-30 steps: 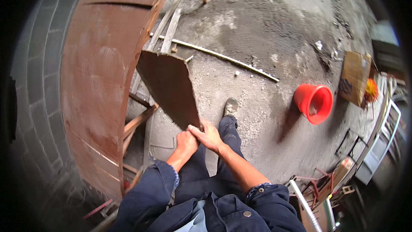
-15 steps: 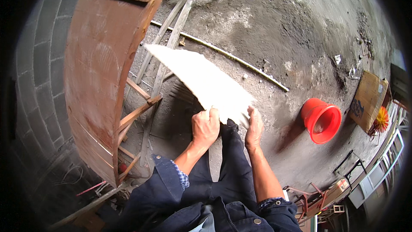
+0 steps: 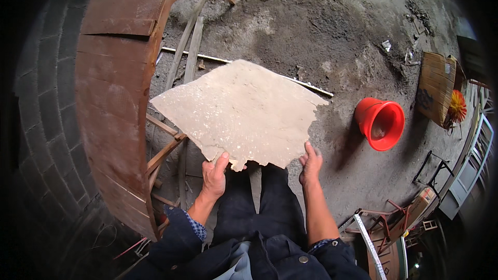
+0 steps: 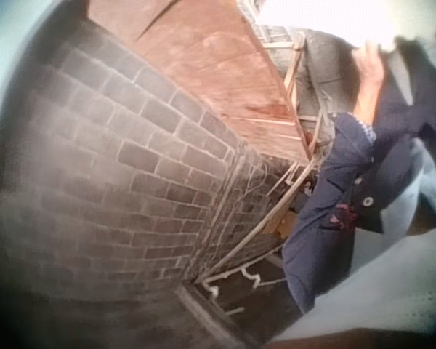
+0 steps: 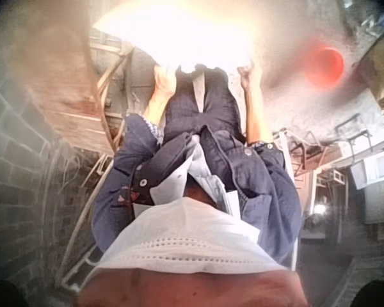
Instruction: The person assembles a wooden table by attaching a tabletop to a frame, then moves the assembled table to a wall. The person also picks up and places a long metal rod against the wall.
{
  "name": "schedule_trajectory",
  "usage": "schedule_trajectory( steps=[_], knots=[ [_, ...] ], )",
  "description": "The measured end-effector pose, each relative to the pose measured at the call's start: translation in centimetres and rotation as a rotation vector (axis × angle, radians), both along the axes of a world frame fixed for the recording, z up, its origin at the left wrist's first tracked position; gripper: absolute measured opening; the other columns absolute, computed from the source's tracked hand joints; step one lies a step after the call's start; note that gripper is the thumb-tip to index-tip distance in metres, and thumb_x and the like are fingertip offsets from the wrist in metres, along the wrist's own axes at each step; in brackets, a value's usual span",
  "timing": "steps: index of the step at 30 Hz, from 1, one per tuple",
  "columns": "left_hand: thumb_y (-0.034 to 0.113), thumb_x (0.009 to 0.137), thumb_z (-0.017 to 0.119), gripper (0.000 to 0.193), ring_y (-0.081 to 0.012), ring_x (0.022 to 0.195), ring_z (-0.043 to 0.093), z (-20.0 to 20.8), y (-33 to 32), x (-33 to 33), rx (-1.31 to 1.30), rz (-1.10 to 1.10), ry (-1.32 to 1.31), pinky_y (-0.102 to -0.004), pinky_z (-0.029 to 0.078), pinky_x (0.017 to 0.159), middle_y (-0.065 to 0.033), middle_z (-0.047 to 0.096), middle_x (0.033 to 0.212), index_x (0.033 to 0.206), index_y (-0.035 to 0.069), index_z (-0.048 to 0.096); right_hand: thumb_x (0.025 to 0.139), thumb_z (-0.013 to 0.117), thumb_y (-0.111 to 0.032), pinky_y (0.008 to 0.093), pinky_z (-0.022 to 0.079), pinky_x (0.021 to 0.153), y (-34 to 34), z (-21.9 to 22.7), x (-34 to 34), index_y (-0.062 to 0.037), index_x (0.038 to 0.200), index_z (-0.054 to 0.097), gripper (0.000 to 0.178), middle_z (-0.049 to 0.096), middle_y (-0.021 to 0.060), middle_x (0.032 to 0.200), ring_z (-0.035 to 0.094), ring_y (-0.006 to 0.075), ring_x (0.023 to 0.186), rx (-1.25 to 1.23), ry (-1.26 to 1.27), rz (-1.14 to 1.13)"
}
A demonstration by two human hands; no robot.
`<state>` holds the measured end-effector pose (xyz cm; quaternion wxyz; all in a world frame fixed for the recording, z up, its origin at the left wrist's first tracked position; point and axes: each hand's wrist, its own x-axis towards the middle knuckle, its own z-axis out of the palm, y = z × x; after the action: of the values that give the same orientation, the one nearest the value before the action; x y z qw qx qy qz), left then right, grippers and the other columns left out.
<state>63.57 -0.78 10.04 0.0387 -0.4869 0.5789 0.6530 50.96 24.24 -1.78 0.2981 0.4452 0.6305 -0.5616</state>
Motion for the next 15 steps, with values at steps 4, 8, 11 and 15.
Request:
schedule_trajectory(
  steps=[4, 8, 11, 15],
  knots=[
    [0.025, 0.096, 0.055, 0.031, -0.0152, 0.084, 0.063, 0.4, 1.3, 2.3, 0.154, 0.116, 0.056, -0.0315, 0.047, 0.078, -0.0075, 0.071, 0.091, 0.098, -0.004, 0.067, 0.087, 0.067, -0.039, 0.0449, 0.047, 0.098, 0.0, 2.0, -1.1, -0.0043, 0.125, 0.058, 0.052, 0.064, 0.0144, 0.121, 0.059, 0.0322, 0.112, -0.638, -0.203, -0.333],
    [0.017, 0.095, 0.051, 0.033, -0.0263, 0.080, 0.069, 1.7, 1.3, 4.4, 0.156, 0.087, 0.108, -0.0379, 0.057, 0.073, -0.0190, 0.069, 0.099, 0.106, -0.012, 0.062, 0.091, 0.062, -0.031, 0.0470, 0.045, 0.101, -0.8, 2.7, -1.5, -0.0020, 0.126, 0.057, 0.046, 0.062, 0.0160, 0.125, 0.059, 0.0330, 0.113, -0.528, -0.298, -0.186],
    [0.018, 0.095, 0.051, 0.033, -0.0263, 0.081, 0.069, 3.9, 0.8, 4.1, 0.263, 0.164, 0.168, -0.0395, 0.058, 0.072, -0.0188, 0.069, 0.100, 0.104, -0.011, 0.063, 0.092, 0.059, -0.026, 0.0452, 0.045, 0.101, -1.0, 3.6, -1.7, -0.0005, 0.125, 0.057, 0.042, 0.062, 0.0163, 0.123, 0.060, 0.0330, 0.111, -0.536, -0.292, -0.047],
    [0.020, 0.096, 0.050, 0.033, -0.0226, 0.078, 0.069, 6.5, 0.0, 4.9, 0.329, 0.261, 0.219, -0.0363, 0.055, 0.075, -0.0146, 0.070, 0.095, 0.099, -0.008, 0.066, 0.093, 0.057, -0.020, 0.0444, 0.049, 0.096, -2.9, 6.7, -2.4, 0.0003, 0.118, 0.059, 0.032, 0.065, 0.0149, 0.115, 0.063, 0.0294, 0.103, -0.520, -0.219, 0.032]
  ],
)
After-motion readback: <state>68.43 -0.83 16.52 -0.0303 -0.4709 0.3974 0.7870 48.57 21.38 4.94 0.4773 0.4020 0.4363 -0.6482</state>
